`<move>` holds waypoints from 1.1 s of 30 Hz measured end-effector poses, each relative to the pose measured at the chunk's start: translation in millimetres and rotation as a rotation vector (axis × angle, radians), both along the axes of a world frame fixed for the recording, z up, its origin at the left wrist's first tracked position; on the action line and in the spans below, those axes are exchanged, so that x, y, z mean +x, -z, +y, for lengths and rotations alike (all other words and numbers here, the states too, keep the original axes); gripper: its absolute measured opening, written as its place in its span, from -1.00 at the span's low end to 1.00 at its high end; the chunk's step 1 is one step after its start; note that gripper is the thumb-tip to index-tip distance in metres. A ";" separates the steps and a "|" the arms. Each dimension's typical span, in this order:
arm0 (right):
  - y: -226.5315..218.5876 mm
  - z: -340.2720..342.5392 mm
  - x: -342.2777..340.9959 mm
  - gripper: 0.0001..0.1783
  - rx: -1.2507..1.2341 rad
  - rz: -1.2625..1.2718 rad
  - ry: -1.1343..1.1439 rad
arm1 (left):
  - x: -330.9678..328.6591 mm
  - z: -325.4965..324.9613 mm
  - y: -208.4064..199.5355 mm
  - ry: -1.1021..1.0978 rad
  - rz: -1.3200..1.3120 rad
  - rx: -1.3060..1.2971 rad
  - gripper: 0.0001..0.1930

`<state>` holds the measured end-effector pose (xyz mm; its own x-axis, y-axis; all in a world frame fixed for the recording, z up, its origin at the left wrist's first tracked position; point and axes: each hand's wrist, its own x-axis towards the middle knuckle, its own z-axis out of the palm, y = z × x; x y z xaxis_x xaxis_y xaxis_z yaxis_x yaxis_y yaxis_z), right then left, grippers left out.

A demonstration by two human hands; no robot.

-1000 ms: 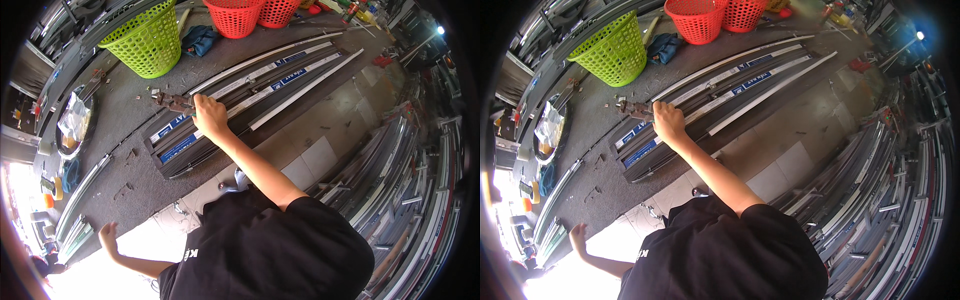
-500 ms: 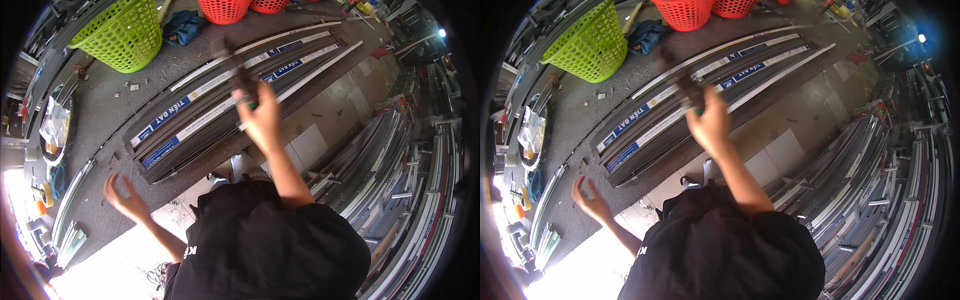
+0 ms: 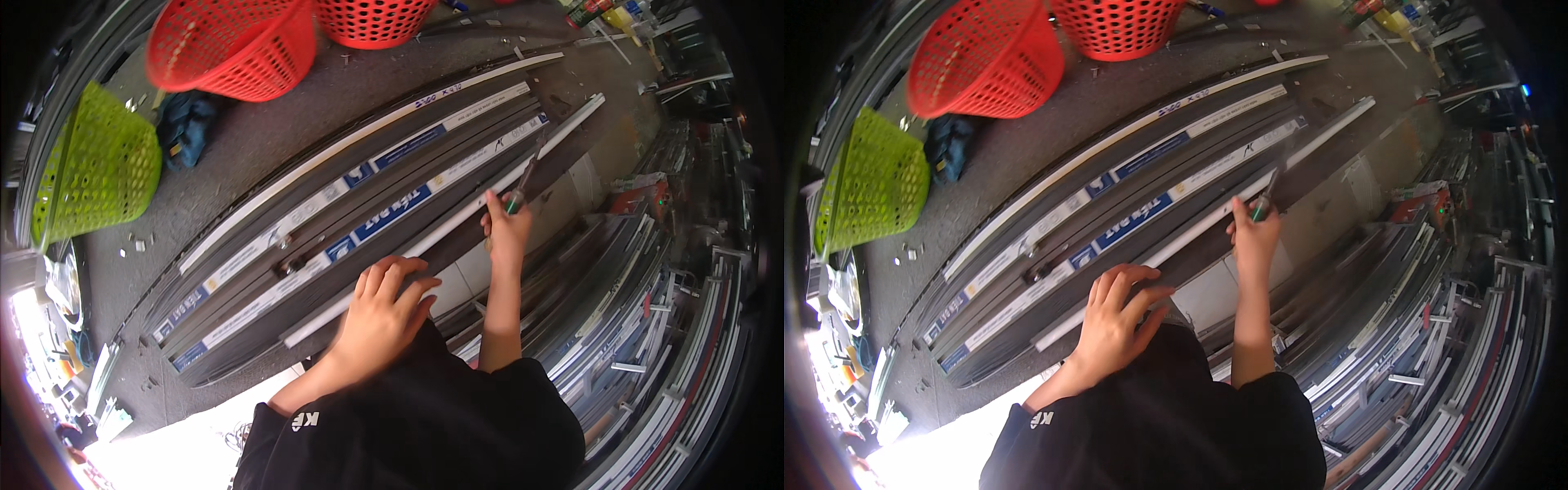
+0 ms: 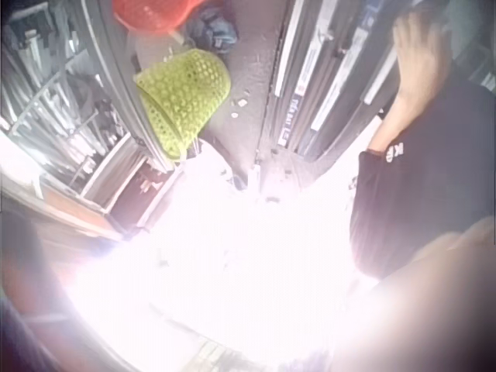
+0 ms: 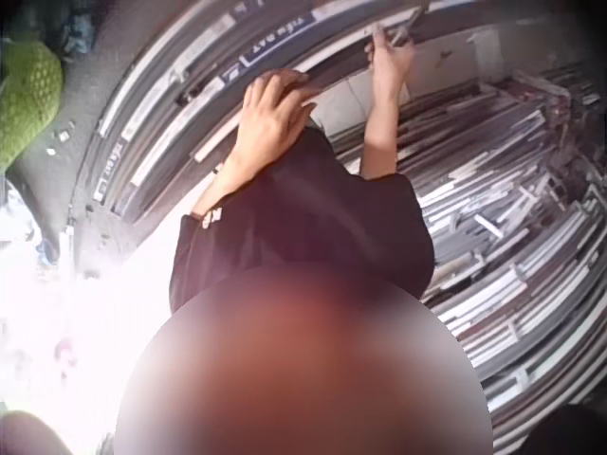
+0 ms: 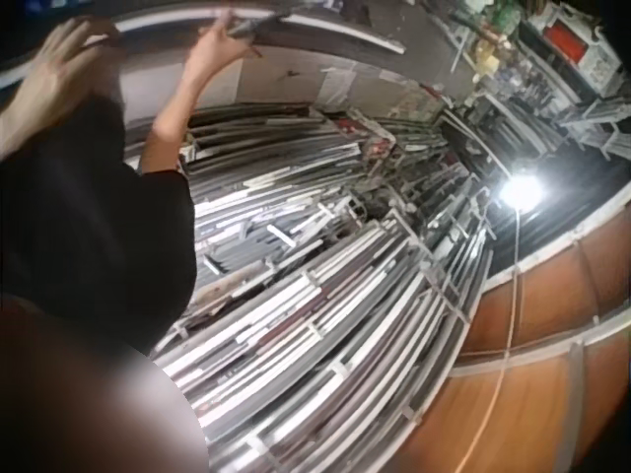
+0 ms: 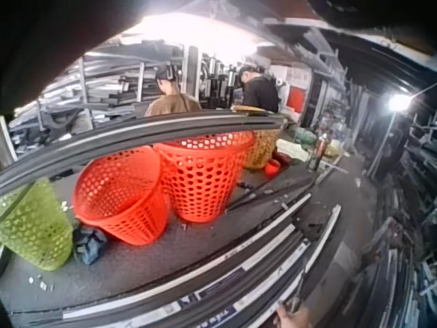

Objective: The person assembles a metal frame by aligning long metal bars on a workbench, securing them with a clamp, and using pliers to tighten wire ties. The person repeatedly adjusts the bars and ties to hold the frame together.

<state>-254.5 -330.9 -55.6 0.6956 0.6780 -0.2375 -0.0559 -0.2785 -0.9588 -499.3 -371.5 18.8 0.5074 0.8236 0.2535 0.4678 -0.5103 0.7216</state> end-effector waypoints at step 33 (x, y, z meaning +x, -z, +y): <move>-35.1 18.8 -3.8 -0.68 -0.053 -0.429 -0.333 | -81.4 -25.8 14.3 -0.285 0.598 -0.124 -0.10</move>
<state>-258.3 -312.2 -20.5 0.4872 0.8731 -0.0196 0.4371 -0.2632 -0.8600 -580.6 -397.3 4.5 0.2894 0.9510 -0.1089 0.9092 -0.2376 0.3420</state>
